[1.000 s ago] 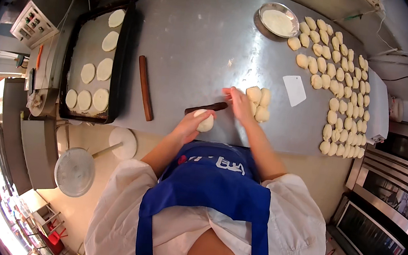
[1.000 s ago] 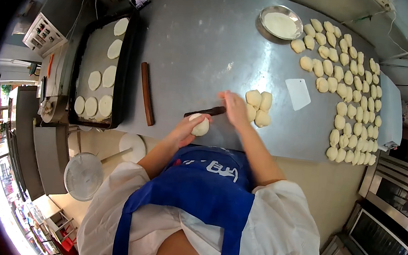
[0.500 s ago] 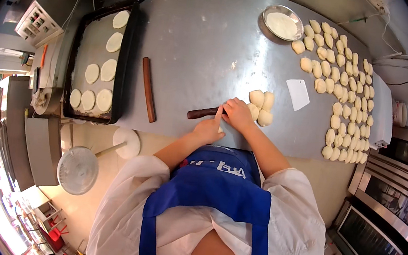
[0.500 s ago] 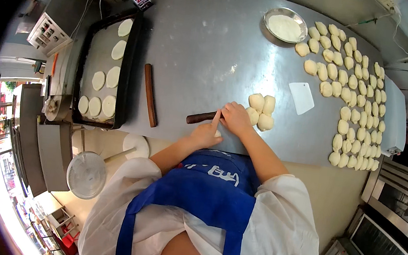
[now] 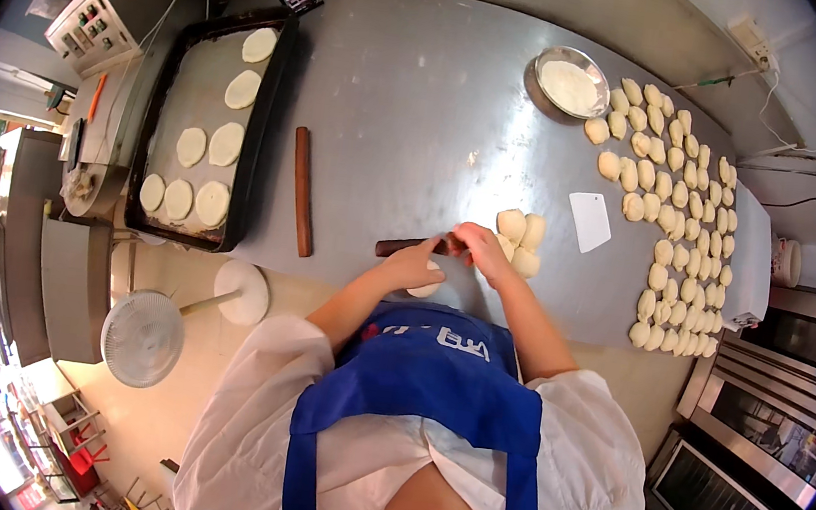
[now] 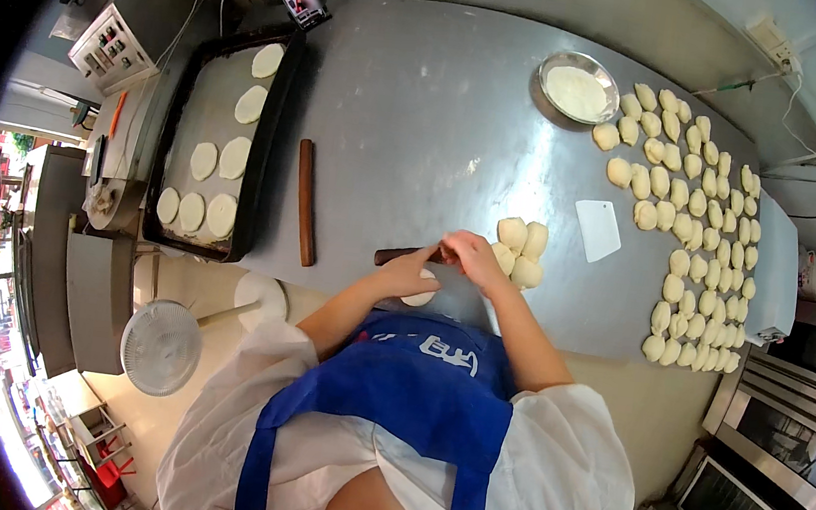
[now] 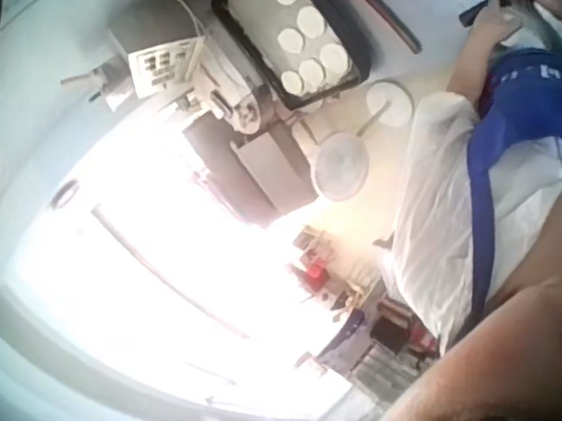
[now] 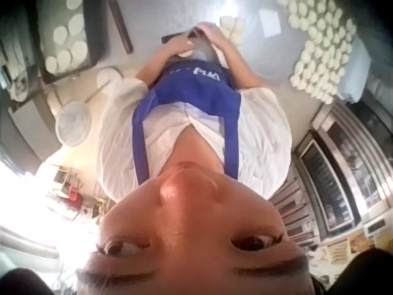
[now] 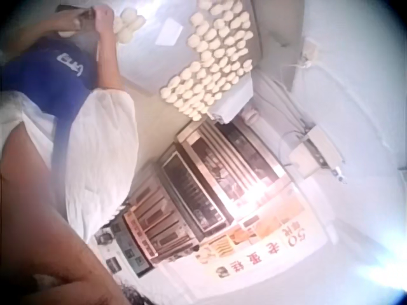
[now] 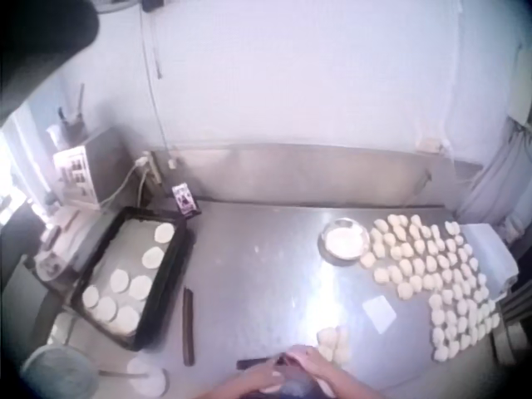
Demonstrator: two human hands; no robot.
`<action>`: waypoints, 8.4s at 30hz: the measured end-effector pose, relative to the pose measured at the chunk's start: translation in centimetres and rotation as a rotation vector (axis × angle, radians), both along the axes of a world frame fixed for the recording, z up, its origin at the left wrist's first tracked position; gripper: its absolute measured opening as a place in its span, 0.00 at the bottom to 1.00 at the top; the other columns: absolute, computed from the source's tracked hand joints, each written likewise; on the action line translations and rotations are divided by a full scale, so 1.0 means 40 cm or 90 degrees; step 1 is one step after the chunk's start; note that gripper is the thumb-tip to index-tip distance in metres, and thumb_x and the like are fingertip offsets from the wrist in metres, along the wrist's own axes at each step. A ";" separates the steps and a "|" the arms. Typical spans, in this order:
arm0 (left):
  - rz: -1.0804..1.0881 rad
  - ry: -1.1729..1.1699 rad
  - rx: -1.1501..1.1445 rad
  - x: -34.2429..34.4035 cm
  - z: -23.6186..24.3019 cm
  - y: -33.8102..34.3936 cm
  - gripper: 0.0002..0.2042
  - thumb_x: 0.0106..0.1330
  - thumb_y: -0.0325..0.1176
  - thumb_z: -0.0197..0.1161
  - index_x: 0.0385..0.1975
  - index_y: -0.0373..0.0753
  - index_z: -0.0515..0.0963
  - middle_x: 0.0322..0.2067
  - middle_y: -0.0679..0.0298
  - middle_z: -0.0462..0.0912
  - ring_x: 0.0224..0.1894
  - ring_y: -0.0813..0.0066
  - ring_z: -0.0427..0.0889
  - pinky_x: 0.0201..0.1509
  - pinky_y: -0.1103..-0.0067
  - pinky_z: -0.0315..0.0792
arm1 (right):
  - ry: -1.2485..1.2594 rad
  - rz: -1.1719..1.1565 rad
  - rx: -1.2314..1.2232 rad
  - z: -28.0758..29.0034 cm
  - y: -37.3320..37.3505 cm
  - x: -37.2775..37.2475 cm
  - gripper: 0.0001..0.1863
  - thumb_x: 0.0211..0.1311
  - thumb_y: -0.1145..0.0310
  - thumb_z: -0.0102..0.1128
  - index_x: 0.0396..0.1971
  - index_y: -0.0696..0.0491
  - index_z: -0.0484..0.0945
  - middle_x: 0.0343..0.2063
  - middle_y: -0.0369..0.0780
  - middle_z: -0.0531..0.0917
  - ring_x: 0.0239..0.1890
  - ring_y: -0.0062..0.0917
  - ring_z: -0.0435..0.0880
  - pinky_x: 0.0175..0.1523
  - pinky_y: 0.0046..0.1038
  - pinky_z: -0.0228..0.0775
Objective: The person prepares flatbread by flattening dough balls using a rolling pin and placing them onto a baking tray. The person then picks up several dough balls, flattens them by hand, stuffs them with a dark filling, and seals them into round buns.
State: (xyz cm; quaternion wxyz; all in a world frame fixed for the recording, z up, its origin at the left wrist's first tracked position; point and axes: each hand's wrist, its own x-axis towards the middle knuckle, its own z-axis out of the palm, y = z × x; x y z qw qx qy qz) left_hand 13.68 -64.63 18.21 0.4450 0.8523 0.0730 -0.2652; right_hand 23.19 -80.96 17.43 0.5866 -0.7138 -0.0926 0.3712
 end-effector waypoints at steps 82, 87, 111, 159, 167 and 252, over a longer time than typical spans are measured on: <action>0.432 0.042 -0.779 -0.018 0.249 0.000 0.20 0.76 0.29 0.49 0.66 0.39 0.63 0.61 0.58 0.70 0.63 0.67 0.72 0.66 0.71 0.68 | -0.652 -0.078 0.053 0.188 0.130 -0.097 0.16 0.64 0.67 0.46 0.34 0.54 0.86 0.46 0.44 0.85 0.60 0.42 0.74 0.66 0.40 0.62; 0.442 -0.128 -0.655 0.010 0.213 -0.052 0.20 0.79 0.35 0.46 0.68 0.37 0.60 0.59 0.60 0.71 0.61 0.72 0.72 0.63 0.72 0.70 | -0.360 -0.313 0.148 0.162 0.167 -0.076 0.17 0.67 0.67 0.45 0.41 0.59 0.82 0.48 0.48 0.83 0.54 0.40 0.79 0.61 0.35 0.68; 0.645 0.007 -0.779 0.022 0.282 -0.049 0.26 0.80 0.46 0.42 0.71 0.37 0.57 0.67 0.56 0.66 0.69 0.66 0.66 0.71 0.71 0.61 | -0.320 -0.066 -0.099 0.146 0.160 -0.023 0.17 0.65 0.60 0.50 0.22 0.54 0.77 0.22 0.39 0.82 0.28 0.34 0.82 0.44 0.36 0.74; 0.673 0.101 -0.856 0.077 0.174 0.045 0.27 0.80 0.53 0.39 0.65 0.38 0.64 0.62 0.56 0.72 0.66 0.62 0.71 0.69 0.64 0.67 | -0.501 0.065 -0.042 0.142 0.190 -0.018 0.19 0.73 0.60 0.45 0.51 0.54 0.81 0.59 0.46 0.79 0.72 0.42 0.63 0.75 0.55 0.32; 0.683 0.139 -0.958 0.060 0.177 0.059 0.32 0.79 0.58 0.31 0.65 0.37 0.63 0.63 0.55 0.70 0.67 0.60 0.69 0.71 0.64 0.64 | -0.444 0.113 -0.061 0.103 0.183 -0.025 0.24 0.73 0.59 0.43 0.58 0.59 0.74 0.58 0.48 0.79 0.72 0.39 0.63 0.75 0.55 0.29; 0.244 -0.264 0.453 0.083 -0.143 0.378 0.14 0.66 0.49 0.62 0.36 0.43 0.80 0.34 0.60 0.83 0.46 0.58 0.78 0.56 0.61 0.67 | -0.516 -0.107 -0.233 0.020 -0.021 -0.057 0.17 0.59 0.67 0.64 0.49 0.53 0.78 0.55 0.47 0.75 0.51 0.42 0.80 0.54 0.37 0.74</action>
